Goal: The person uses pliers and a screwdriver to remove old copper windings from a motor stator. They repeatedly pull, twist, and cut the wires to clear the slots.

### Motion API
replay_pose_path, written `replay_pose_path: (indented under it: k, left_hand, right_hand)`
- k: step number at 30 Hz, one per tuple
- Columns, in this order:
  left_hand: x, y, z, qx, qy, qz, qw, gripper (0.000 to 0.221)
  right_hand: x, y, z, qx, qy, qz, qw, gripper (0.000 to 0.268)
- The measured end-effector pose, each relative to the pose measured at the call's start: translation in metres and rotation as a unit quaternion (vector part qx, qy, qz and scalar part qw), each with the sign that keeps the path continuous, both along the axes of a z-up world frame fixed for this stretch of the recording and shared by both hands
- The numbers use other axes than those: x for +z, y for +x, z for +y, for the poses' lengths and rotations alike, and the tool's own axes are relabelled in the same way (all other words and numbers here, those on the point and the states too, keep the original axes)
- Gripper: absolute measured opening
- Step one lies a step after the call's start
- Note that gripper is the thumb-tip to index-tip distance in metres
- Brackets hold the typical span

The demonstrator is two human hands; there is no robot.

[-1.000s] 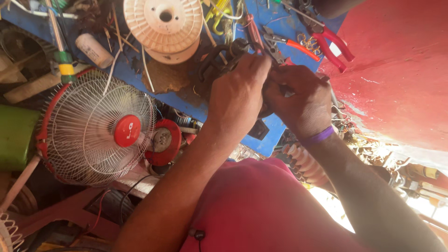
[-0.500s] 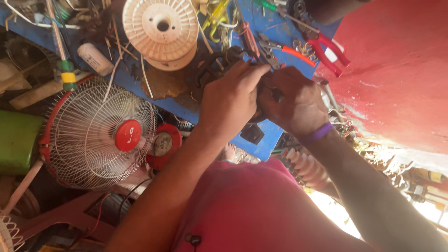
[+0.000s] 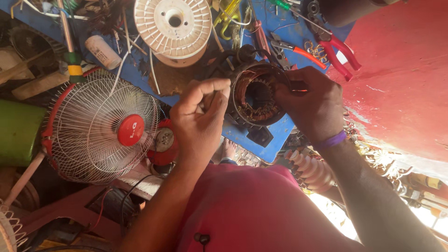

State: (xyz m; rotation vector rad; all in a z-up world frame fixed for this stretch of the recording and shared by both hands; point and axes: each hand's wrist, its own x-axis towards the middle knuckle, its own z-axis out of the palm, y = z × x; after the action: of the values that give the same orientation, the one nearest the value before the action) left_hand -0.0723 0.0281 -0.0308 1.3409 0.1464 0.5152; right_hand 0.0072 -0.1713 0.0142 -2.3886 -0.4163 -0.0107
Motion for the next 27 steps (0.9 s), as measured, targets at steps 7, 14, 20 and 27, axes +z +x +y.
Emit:
replay_pose_path:
  k: [7, 14, 20, 27]
  left_hand:
    - [0.016, -0.018, 0.005, -0.022, -0.005, 0.047, 0.999, 0.017]
    - [0.015, 0.011, -0.003, 0.039, 0.383, -0.081, 0.919, 0.032]
    - [0.002, 0.04, -0.02, -0.025, 0.432, -0.051, 0.9, 0.02]
    - [-0.004, 0.042, -0.018, -0.047, 0.462, -0.058, 0.884, 0.02]
  right_hand:
    - [0.014, 0.016, -0.009, 0.019, 0.046, 0.119, 0.992, 0.025]
    - [0.018, 0.013, 0.002, 0.03, 0.023, 0.127, 0.991, 0.031]
    - [0.025, 0.009, 0.015, 0.067, -0.073, 0.035, 0.994, 0.029]
    - [0.021, 0.002, 0.015, 0.061, -0.122, -0.026, 0.99, 0.03]
